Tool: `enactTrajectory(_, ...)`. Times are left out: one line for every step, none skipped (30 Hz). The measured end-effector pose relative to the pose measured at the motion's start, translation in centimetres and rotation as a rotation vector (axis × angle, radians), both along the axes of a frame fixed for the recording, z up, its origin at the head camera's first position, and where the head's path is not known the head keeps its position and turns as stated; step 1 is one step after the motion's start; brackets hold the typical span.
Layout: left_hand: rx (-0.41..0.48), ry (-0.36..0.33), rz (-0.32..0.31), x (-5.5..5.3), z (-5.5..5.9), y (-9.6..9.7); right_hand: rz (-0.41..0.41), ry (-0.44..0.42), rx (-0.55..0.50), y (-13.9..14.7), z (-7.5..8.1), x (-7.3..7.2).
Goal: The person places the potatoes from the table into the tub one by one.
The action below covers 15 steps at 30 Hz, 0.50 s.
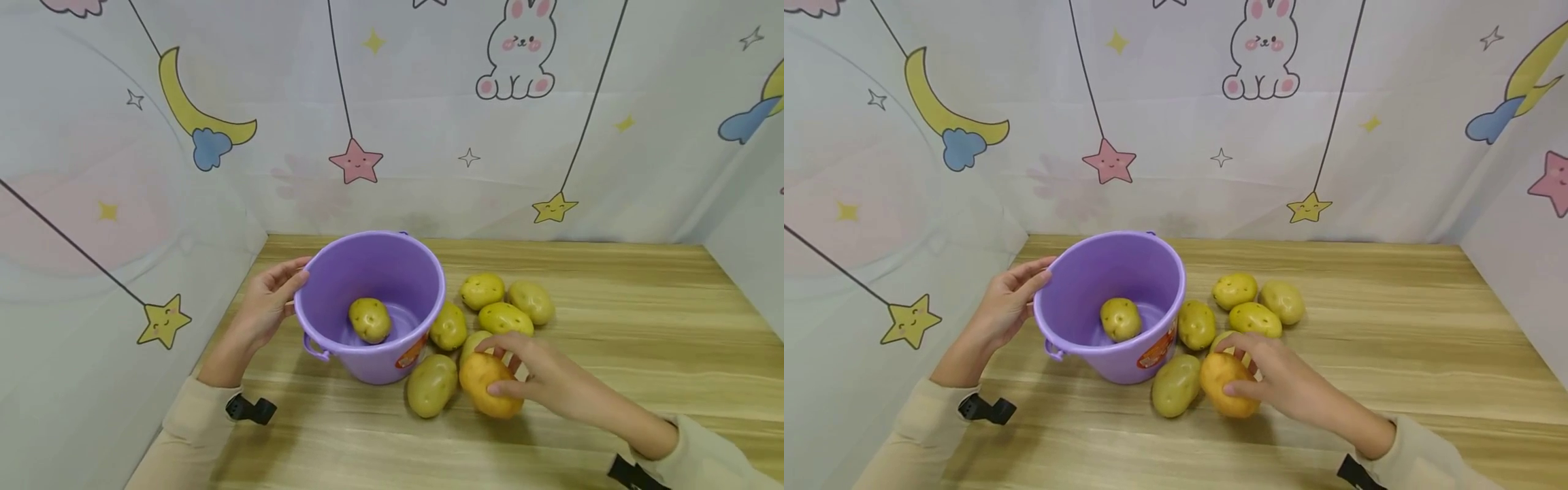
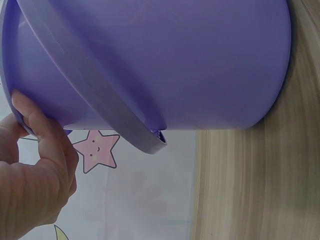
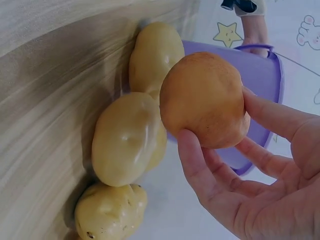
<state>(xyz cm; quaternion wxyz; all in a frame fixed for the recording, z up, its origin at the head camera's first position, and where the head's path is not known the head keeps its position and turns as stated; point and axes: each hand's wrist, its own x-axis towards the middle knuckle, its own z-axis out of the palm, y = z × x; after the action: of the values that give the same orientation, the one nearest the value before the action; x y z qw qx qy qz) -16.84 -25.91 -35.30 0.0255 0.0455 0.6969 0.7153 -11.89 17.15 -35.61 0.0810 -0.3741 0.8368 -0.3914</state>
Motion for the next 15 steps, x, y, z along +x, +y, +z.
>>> enactTrajectory(-0.001,-0.001,0.0,0.0,0.0,0.0,-0.002,-0.003,-0.003,0.0,0.1,-0.1)
enactTrajectory(-0.001,0.0,-0.003,0.0,0.0,0.0,-0.005,-0.006,-0.004,0.1,0.3,-0.2)
enactTrajectory(-0.002,0.001,-0.003,0.0,0.0,0.0,-0.008,-0.009,-0.006,0.1,0.5,-0.3)
enactTrajectory(-0.001,-0.001,-0.002,0.0,0.0,0.0,-0.008,-0.016,-0.015,0.2,0.7,-0.4)
enactTrajectory(-0.001,-0.002,-0.001,0.0,0.0,0.0,-0.013,-0.022,-0.018,0.2,0.9,-0.6)
enactTrajectory(0.0,-0.005,0.001,0.0,0.0,0.0,-0.019,-0.028,-0.02,0.3,1.1,-0.8)
enactTrajectory(0.001,-0.01,0.005,0.1,0.0,0.0,-0.029,-0.036,-0.019,0.3,1.3,-1.0)
enactTrajectory(-0.001,-0.012,0.005,0.1,0.0,-0.1,-0.04,-0.049,-0.02,0.4,1.5,-1.1)
enactTrajectory(0.0,-0.015,0.006,0.1,0.0,0.0,-0.051,-0.062,-0.02,0.4,1.7,-1.3)
enactTrajectory(0.001,-0.016,0.004,0.1,0.0,0.0,-0.064,-0.076,-0.019,0.5,1.9,-1.5)
enactTrajectory(0.001,-0.016,0.002,0.1,0.0,0.0,-0.078,-0.085,-0.013,0.6,2.1,-1.7)
enactTrajectory(0.002,-0.017,0.001,0.1,0.0,0.0,-0.087,-0.094,-0.01,0.7,2.3,-1.8)
enactTrajectory(0.003,-0.016,0.0,0.1,0.0,0.0,-0.095,-0.102,-0.008,0.7,2.5,-1.9)
enactTrajectory(0.006,-0.013,-0.003,0.1,0.0,0.0,-0.099,-0.109,-0.007,0.8,2.6,-2.0)
enactTrajectory(0.01,-0.015,-0.004,0.0,0.1,0.0,-0.1,-0.112,-0.007,0.8,2.7,-2.1)
